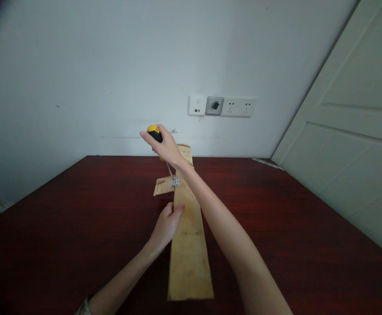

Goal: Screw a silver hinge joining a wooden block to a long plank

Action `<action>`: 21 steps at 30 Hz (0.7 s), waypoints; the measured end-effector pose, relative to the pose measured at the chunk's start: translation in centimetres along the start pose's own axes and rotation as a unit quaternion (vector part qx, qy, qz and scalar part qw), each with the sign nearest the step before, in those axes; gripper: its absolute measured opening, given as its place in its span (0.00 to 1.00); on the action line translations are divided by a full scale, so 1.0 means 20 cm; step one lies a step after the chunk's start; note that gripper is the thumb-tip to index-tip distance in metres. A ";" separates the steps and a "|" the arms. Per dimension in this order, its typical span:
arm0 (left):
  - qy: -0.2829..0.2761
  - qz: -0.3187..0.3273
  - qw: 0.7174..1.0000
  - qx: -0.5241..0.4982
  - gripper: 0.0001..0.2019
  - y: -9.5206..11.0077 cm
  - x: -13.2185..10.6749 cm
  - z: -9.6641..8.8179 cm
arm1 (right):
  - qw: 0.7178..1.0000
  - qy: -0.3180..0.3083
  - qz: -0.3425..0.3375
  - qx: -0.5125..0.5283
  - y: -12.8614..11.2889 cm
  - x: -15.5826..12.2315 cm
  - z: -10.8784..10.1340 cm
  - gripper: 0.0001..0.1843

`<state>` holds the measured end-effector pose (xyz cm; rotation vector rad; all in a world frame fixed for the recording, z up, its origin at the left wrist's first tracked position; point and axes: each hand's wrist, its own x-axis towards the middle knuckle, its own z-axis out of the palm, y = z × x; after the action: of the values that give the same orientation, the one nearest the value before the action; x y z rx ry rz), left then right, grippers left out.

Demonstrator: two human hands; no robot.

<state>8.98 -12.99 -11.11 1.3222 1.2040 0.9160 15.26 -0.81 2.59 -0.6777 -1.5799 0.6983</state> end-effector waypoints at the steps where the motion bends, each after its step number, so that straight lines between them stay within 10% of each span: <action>1: 0.001 0.000 1.000 0.002 0.12 0.00 0.00 0.00 | 1.000 -0.018 0.010 0.018 0.00 0.00 0.00 0.21; 21: -0.002 0.003 1.000 0.027 0.12 0.02 -0.01 0.01 | 0.999 -0.041 0.007 0.006 0.01 0.01 0.00 0.20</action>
<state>9.13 -13.22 -10.66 1.3698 1.2293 0.8902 15.29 -0.46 2.55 -0.6588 -1.6462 0.7521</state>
